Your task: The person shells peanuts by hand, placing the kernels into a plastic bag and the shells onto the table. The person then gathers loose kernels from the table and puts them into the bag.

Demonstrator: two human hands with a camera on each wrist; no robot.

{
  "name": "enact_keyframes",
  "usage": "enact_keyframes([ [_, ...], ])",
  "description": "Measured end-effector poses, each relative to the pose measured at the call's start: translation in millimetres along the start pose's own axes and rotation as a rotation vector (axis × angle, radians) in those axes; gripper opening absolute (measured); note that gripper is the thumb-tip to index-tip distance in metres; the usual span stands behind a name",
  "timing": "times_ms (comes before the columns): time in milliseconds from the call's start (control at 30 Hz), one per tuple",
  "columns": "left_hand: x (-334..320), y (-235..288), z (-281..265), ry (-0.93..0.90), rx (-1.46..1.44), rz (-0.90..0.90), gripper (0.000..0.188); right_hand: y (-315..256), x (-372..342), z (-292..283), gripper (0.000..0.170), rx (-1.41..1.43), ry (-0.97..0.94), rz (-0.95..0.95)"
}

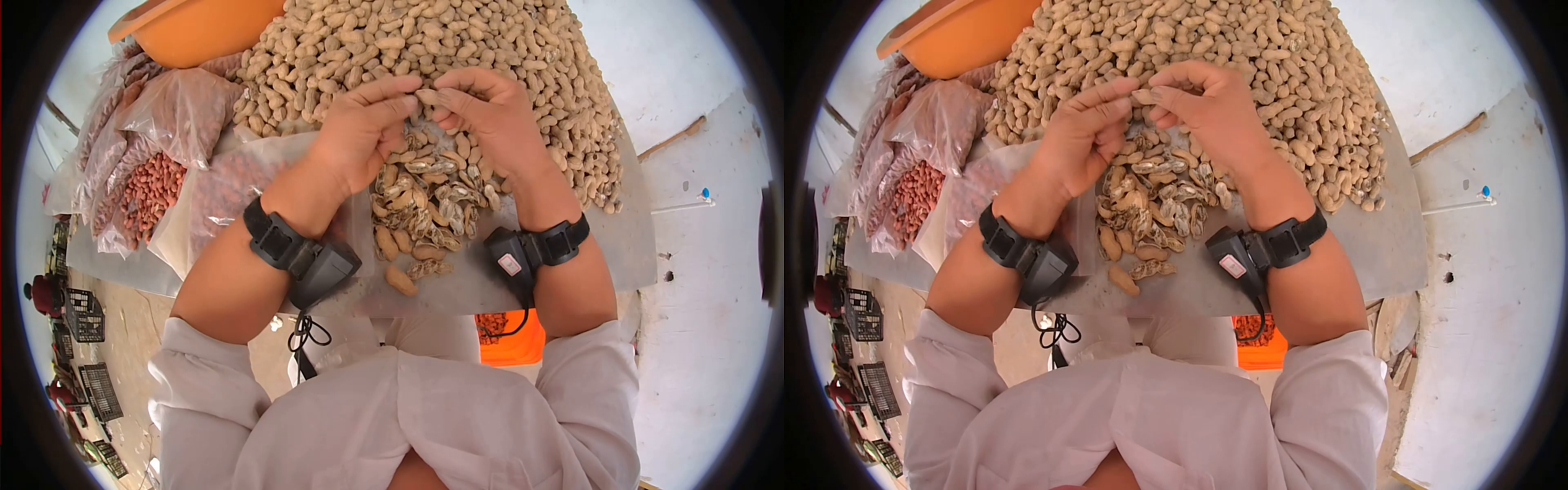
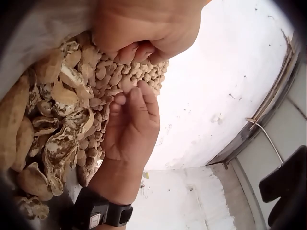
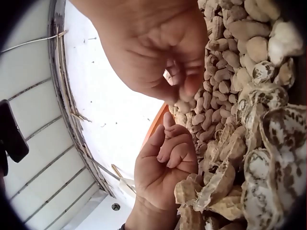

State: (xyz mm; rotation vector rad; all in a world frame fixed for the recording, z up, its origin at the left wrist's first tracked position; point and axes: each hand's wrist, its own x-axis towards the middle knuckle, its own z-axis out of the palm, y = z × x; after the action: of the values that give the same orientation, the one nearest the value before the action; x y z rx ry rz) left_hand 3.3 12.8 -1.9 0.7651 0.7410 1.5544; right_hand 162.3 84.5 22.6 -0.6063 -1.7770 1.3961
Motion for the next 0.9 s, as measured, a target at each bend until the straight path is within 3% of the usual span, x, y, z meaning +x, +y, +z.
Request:
enact_keyframes([
  [67, -3, 1, 7, 0.005, 0.047, 0.011, 0.024, 2, -2, 5, 0.013, 0.261, -0.027, 0.018],
  [167, -1, 0, 0, -0.037, 0.051, 0.036, 0.026, 7, -1, 9, 0.012, 0.334, -0.042, 0.014],
  [367, -1, 0, 2, 0.018, 0.130, 0.068, 0.025, 10, -2, 12, 0.011, 0.262, 0.030, -0.076],
  [467, -1, -1, 2, 0.037, 0.229, 0.124, 0.023, 7, -4, 12, 0.012, 0.061, 0.024, -0.113],
  [567, -4, 1, 5, 0.016, 0.389, 0.201, 0.020, 0, -6, 17, 0.014, 0.047, 0.061, -0.102],
  [733, -2, -1, -1, 0.017, 0.690, 0.413, 0.020, -5, -8, 18, 0.023, -0.131, -0.051, 0.004],
  [900, -2, -3, 2, 0.006, 0.664, 0.405, 0.024, -6, -11, 19, 0.025, -0.401, -0.034, -0.044],
])
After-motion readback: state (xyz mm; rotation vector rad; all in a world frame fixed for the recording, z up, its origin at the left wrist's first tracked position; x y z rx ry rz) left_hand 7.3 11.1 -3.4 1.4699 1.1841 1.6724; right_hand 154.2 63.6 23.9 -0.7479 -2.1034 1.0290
